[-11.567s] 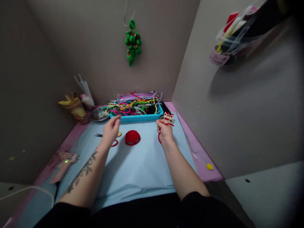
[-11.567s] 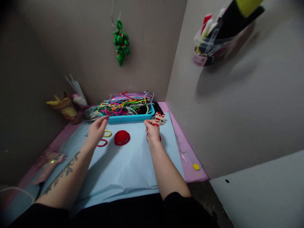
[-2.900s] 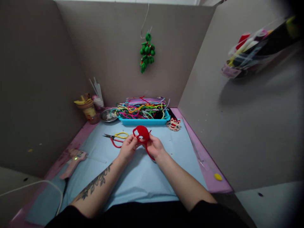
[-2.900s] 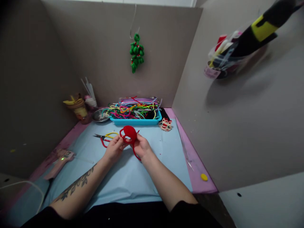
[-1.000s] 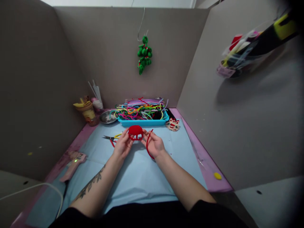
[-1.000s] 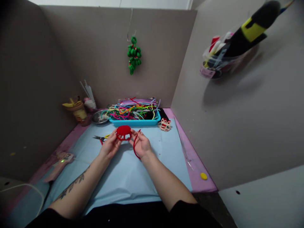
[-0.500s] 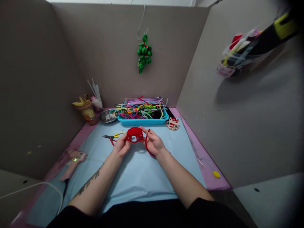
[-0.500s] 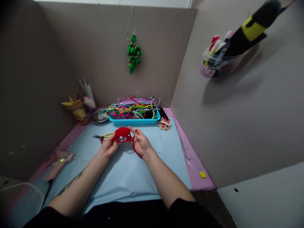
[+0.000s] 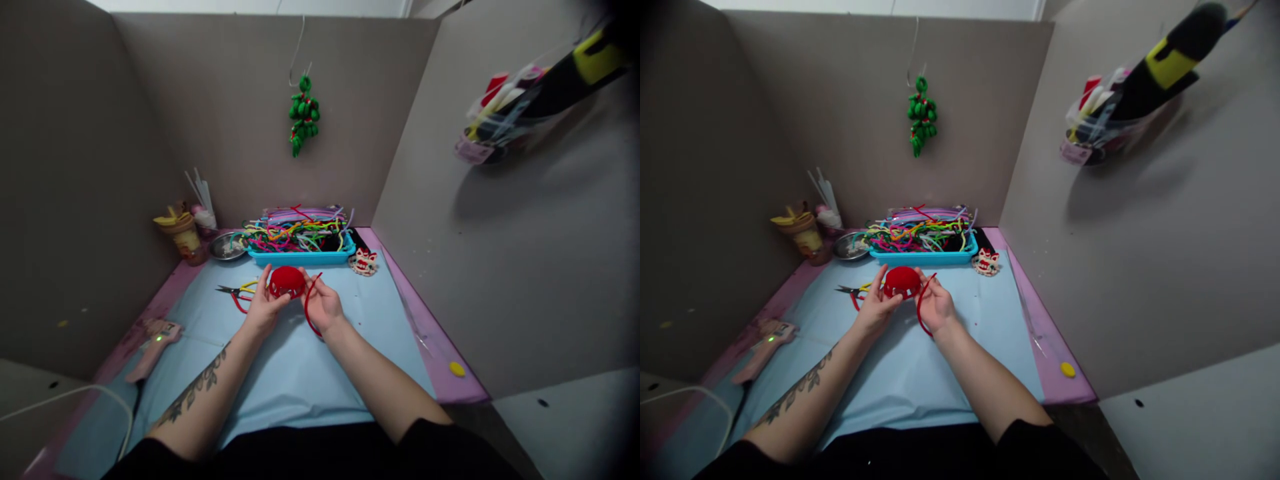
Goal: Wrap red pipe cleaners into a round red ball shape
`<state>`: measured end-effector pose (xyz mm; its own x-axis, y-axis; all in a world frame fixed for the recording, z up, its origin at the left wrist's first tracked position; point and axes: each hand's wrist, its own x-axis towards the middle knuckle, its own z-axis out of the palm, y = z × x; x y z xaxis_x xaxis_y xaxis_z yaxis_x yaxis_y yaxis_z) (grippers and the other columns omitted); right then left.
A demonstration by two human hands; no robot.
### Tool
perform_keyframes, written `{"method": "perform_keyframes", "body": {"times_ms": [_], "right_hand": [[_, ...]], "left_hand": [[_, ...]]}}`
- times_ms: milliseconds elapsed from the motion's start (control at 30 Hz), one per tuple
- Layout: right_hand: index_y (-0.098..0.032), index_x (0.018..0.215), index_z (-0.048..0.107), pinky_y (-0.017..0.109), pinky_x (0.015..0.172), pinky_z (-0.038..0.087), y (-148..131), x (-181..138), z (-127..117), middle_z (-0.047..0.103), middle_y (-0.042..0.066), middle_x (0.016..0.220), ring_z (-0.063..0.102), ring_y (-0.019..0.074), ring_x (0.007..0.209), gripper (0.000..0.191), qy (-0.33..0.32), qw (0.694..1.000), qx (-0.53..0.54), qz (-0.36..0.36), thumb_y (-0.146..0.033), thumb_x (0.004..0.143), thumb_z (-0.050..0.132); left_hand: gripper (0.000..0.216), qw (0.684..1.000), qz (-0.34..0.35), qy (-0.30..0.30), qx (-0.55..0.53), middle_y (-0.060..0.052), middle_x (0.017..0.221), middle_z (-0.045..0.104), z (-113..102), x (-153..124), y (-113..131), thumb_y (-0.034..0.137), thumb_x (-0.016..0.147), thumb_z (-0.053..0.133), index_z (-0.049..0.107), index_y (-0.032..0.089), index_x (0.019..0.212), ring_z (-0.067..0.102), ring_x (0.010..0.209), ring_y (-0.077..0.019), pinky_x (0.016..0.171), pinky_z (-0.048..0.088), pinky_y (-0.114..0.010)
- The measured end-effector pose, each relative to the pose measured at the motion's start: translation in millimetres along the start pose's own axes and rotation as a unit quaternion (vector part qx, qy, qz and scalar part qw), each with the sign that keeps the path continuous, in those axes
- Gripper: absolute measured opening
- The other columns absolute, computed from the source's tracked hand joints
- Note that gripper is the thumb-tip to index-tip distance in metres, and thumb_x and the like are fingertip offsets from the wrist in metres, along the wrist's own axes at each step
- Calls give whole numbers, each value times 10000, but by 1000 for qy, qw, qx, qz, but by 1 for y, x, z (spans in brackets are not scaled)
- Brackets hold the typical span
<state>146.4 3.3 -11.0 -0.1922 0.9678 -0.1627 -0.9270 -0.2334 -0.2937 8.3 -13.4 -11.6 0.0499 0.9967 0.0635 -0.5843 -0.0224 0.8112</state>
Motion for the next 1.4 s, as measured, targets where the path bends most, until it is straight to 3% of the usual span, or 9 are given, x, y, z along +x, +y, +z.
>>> {"method": "perform_keyframes", "body": {"times_ms": [233,500,667,767,867,1033,1100,1233,1400], "right_hand": [[-207,674,541,324,963,467,-3,-4,1,711,42,1029,640,129,995,176,-47,997,-39,-41,-84,790,490],[-225,720,544,371,976,438,1,-6,0,711,39,1024,613,166,1070,109,-60,996,-61,-32,-124,758,556],[-226,753,498,347,782,505,7,-6,-5,700,32,1008,671,188,875,160,-55,985,-161,-29,-218,705,650],[-209,717,487,248,551,456,2,-2,-12,696,16,891,629,136,615,185,13,935,-350,-59,-261,684,662],[-203,682,493,195,487,386,-8,4,-16,673,-8,783,563,102,571,150,74,868,-472,-131,-258,689,632],[-209,733,493,234,599,478,-2,4,-14,657,19,1048,623,138,808,136,11,946,-319,-54,-258,725,620],[-210,722,466,273,641,509,9,1,-12,678,19,950,634,146,761,176,-35,969,-246,-13,-258,738,635],[-216,734,465,269,624,519,25,-2,-11,662,-22,733,623,136,645,171,-44,979,-199,13,-243,761,631],[-217,737,473,264,618,500,17,0,-11,678,-10,894,611,136,681,168,0,960,-259,-108,-300,765,616]], "left_hand": [[1041,996,-54,-7,71,-25,822,705,-9,3,-1,150,588,808,219,245,1441,672,674,-139,644,520,-219],[656,993,-50,109,4,19,692,659,-14,13,1,122,647,767,484,201,1233,657,628,-93,598,517,-157],[267,989,-51,140,-21,-3,693,656,-18,17,0,148,708,715,620,144,957,621,590,-75,602,524,-174],[216,987,-52,149,-18,-11,718,660,-21,17,1,152,695,706,615,137,891,623,604,-89,606,523,-197],[306,992,-63,113,-6,-2,719,651,-21,15,5,166,673,713,587,157,952,634,627,-106,624,519,-221],[374,993,-110,10,-33,6,736,629,-15,6,10,179,673,723,555,179,1008,611,609,-97,624,498,-224],[371,991,-115,-35,-54,15,744,611,-15,3,12,180,678,724,553,191,1007,600,609,-91,615,486,-216],[400,985,-118,-111,-62,25,734,576,-15,-1,12,188,694,723,560,214,1058,580,600,-93,598,471,-226],[520,985,-127,-116,-30,-13,759,624,-15,-1,11,186,748,690,527,170,1241,601,636,-106,653,477,-238]]}}
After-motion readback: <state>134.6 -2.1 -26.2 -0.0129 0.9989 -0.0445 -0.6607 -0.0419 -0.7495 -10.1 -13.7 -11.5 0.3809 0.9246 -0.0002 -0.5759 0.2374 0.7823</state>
